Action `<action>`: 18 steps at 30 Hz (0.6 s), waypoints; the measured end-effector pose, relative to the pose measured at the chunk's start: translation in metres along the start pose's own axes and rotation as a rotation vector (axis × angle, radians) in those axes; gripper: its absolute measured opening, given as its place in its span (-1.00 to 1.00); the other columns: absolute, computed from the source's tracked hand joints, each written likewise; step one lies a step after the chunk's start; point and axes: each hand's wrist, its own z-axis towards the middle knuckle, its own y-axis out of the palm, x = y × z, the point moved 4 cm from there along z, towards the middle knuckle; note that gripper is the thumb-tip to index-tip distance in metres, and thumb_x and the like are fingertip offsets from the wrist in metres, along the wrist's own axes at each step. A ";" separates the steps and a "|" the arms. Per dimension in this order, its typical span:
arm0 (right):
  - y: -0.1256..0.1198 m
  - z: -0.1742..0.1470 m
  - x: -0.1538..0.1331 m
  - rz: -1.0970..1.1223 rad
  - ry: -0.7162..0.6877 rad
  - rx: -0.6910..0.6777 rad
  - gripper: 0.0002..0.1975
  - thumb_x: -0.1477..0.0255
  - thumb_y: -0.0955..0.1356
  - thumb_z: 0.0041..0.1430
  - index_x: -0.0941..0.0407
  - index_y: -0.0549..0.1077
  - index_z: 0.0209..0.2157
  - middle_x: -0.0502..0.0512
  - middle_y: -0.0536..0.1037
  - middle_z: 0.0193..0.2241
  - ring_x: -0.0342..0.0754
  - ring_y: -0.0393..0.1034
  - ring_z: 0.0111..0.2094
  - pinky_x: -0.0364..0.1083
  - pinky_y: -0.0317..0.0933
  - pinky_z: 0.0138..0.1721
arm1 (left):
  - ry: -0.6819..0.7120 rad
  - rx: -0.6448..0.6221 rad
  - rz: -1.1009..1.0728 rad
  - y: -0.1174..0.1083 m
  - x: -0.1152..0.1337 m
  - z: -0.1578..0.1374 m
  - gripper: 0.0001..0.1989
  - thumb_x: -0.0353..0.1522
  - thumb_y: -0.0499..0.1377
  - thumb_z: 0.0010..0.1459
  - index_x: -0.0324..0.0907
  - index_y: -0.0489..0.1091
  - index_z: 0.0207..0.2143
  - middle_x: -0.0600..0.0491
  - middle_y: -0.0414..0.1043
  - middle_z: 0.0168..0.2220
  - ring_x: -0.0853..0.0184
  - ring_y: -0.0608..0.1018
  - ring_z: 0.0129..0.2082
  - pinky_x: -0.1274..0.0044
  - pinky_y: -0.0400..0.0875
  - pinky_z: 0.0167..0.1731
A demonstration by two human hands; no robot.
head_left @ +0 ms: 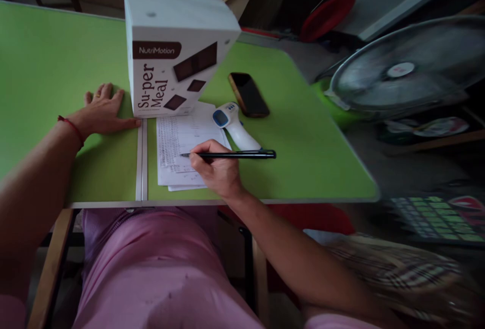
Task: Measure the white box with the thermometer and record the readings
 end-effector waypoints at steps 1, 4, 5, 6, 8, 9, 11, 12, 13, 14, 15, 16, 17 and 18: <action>0.000 0.000 0.000 0.000 0.000 0.000 -0.87 0.32 0.40 0.11 0.04 0.42 -0.46 -0.09 0.43 -0.62 -0.17 0.24 -0.60 -0.16 0.21 -0.57 | 0.003 -0.001 -0.003 0.000 0.000 0.000 0.22 0.38 -0.05 0.12 -0.35 -0.02 0.51 -0.41 -0.13 0.52 -0.34 -0.06 0.52 -0.09 -0.18 0.43; 0.000 0.000 0.002 -0.013 0.011 -0.005 -0.85 0.30 0.40 0.12 0.04 0.41 -0.45 -0.09 0.43 -0.61 -0.16 0.25 -0.59 -0.16 0.22 -0.56 | 0.004 0.004 -0.028 0.000 0.001 -0.001 0.18 0.35 -0.02 0.15 -0.32 -0.03 0.52 -0.34 -0.14 0.53 -0.36 -0.07 0.51 -0.08 -0.21 0.43; 0.001 0.000 0.002 -0.021 0.011 -0.006 -0.84 0.29 0.40 0.13 0.04 0.41 -0.45 -0.09 0.43 -0.61 -0.16 0.25 -0.59 -0.16 0.22 -0.55 | 0.001 0.008 -0.037 -0.001 0.001 -0.001 0.17 0.35 -0.02 0.15 -0.29 -0.02 0.52 -0.30 -0.12 0.53 -0.36 -0.07 0.51 -0.06 -0.21 0.44; 0.001 -0.001 0.002 -0.030 0.008 -0.006 -0.84 0.29 0.40 0.14 0.04 0.41 -0.44 -0.09 0.42 -0.61 -0.16 0.24 -0.59 -0.15 0.22 -0.55 | -0.006 0.008 -0.041 -0.001 0.002 -0.001 0.17 0.36 -0.01 0.14 -0.27 -0.01 0.52 -0.28 -0.11 0.53 -0.36 -0.08 0.52 -0.05 -0.22 0.44; 0.000 -0.002 0.001 -0.058 -0.018 0.007 -0.85 0.29 0.39 0.16 0.04 0.42 -0.43 -0.10 0.42 -0.61 -0.16 0.23 -0.60 -0.15 0.21 -0.56 | -0.016 -0.005 -0.037 -0.002 0.003 -0.002 0.17 0.35 0.01 0.13 -0.28 -0.01 0.51 -0.32 -0.11 0.53 -0.36 -0.08 0.52 -0.05 -0.22 0.44; -0.001 -0.003 -0.001 -0.082 -0.045 0.022 -0.86 0.30 0.38 0.18 0.04 0.43 -0.41 -0.09 0.42 -0.61 -0.16 0.23 -0.60 -0.15 0.22 -0.56 | -0.012 -0.012 -0.035 -0.002 0.003 -0.002 0.17 0.33 0.01 0.13 -0.30 -0.02 0.51 -0.36 -0.12 0.53 -0.35 -0.09 0.52 -0.05 -0.22 0.44; -0.007 -0.002 -0.008 -0.154 -0.138 0.050 -0.88 0.31 0.36 0.24 0.03 0.47 -0.35 -0.06 0.49 -0.54 -0.13 0.31 -0.55 -0.12 0.30 -0.49 | -0.008 -0.016 -0.035 -0.003 0.003 -0.002 0.19 0.33 0.01 0.12 -0.31 -0.05 0.52 -0.38 -0.15 0.53 -0.34 -0.10 0.53 -0.05 -0.23 0.44; -0.010 0.000 -0.012 -0.203 -0.203 0.054 -0.88 0.32 0.35 0.28 0.03 0.50 -0.31 -0.02 0.53 -0.48 -0.11 0.37 -0.50 -0.10 0.36 -0.42 | -0.007 -0.015 -0.038 -0.003 0.003 -0.002 0.21 0.35 -0.01 0.11 -0.30 -0.06 0.53 -0.37 -0.16 0.53 -0.34 -0.11 0.53 -0.05 -0.24 0.44; -0.014 0.002 -0.015 -0.259 -0.273 0.044 -0.88 0.33 0.34 0.32 0.03 0.52 -0.26 0.02 0.57 -0.40 -0.08 0.44 -0.43 -0.07 0.41 -0.33 | -0.006 -0.012 -0.039 -0.002 0.002 -0.002 0.22 0.37 -0.02 0.10 -0.29 -0.07 0.53 -0.36 -0.16 0.54 -0.34 -0.11 0.53 -0.05 -0.25 0.44; -0.019 0.006 -0.016 -0.321 -0.340 0.022 -0.86 0.36 0.33 0.35 0.02 0.55 -0.22 0.06 0.60 -0.33 -0.05 0.48 -0.35 -0.03 0.44 -0.24 | -0.006 -0.011 -0.038 -0.002 0.002 -0.001 0.25 0.39 -0.03 0.08 -0.29 -0.08 0.54 -0.36 -0.16 0.54 -0.34 -0.11 0.53 -0.05 -0.25 0.44; -0.023 0.011 -0.016 -0.387 -0.401 -0.007 -0.84 0.38 0.31 0.38 0.02 0.57 -0.19 0.10 0.61 -0.28 -0.01 0.51 -0.28 0.00 0.45 -0.16 | -0.003 -0.011 -0.036 -0.001 0.001 -0.001 0.26 0.40 -0.04 0.07 -0.29 -0.08 0.53 -0.38 -0.16 0.53 -0.35 -0.12 0.53 -0.07 -0.24 0.44; -0.027 0.016 -0.015 -0.459 -0.448 -0.039 -0.81 0.42 0.30 0.39 0.02 0.58 -0.16 0.13 0.61 -0.24 0.02 0.52 -0.23 0.04 0.45 -0.11 | 0.000 -0.011 -0.033 -0.001 0.000 0.000 0.27 0.41 -0.04 0.06 -0.31 -0.08 0.53 -0.41 -0.16 0.53 -0.35 -0.11 0.53 -0.08 -0.23 0.43; -0.030 0.021 -0.011 -0.533 -0.481 -0.067 -0.78 0.45 0.29 0.41 0.03 0.60 -0.13 0.15 0.60 -0.22 0.05 0.51 -0.18 0.07 0.44 -0.07 | 0.001 -0.007 -0.032 -0.001 -0.001 0.000 0.28 0.42 -0.04 0.06 -0.32 -0.07 0.53 -0.43 -0.15 0.52 -0.36 -0.10 0.53 -0.09 -0.22 0.43; -0.033 0.026 -0.006 -0.609 -0.504 -0.096 -0.76 0.48 0.28 0.41 0.03 0.61 -0.10 0.17 0.60 -0.21 0.09 0.50 -0.14 0.11 0.43 -0.04 | -0.003 0.002 -0.034 -0.001 -0.001 0.001 0.29 0.42 -0.02 0.05 -0.33 -0.06 0.53 -0.44 -0.14 0.52 -0.36 -0.08 0.52 -0.08 -0.20 0.43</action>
